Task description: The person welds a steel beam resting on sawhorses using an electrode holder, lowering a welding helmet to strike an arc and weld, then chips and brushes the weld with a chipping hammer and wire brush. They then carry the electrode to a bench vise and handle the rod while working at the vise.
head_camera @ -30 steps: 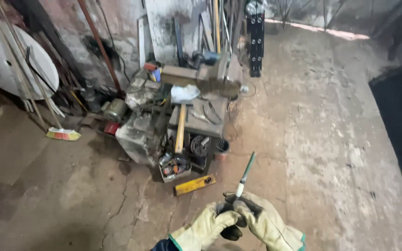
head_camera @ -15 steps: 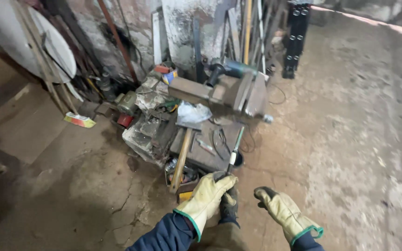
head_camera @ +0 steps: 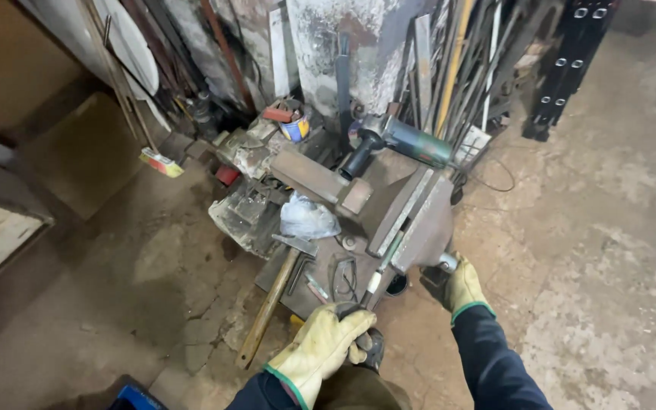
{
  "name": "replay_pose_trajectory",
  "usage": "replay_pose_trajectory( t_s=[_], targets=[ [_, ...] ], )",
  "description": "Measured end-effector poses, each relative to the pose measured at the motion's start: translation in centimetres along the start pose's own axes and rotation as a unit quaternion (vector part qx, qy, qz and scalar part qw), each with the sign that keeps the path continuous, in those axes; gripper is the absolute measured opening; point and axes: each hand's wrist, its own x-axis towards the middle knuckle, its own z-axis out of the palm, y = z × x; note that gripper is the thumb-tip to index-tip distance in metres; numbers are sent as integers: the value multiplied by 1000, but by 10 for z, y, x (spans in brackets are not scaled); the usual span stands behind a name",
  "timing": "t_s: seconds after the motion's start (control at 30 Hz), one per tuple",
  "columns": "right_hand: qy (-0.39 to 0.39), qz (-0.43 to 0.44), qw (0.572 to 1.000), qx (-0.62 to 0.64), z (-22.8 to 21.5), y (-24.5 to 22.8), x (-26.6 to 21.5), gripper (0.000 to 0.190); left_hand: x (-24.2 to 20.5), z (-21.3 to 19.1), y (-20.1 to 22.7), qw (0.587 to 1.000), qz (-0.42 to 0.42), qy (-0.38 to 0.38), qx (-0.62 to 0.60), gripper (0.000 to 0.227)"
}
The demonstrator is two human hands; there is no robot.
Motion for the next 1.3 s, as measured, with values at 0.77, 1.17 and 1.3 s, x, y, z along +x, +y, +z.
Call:
replay_pose_trajectory(
  t_s=[0.77, 1.17, 1.3],
  targets=[
    [-352, -282, 565, -691, -39, 71, -34, 17, 20, -6, -5, 996, -52, -22, -69, 23],
    [-445, -482, 690, -305, 11, -130, -156, 26, 19, -2, 2, 998, -46, -8, -47, 27],
    [-107, -444, 821, -343, 32, -117, -102, 31, 19, -2, 1, 993, -66, -7, -98, 25]
  ],
)
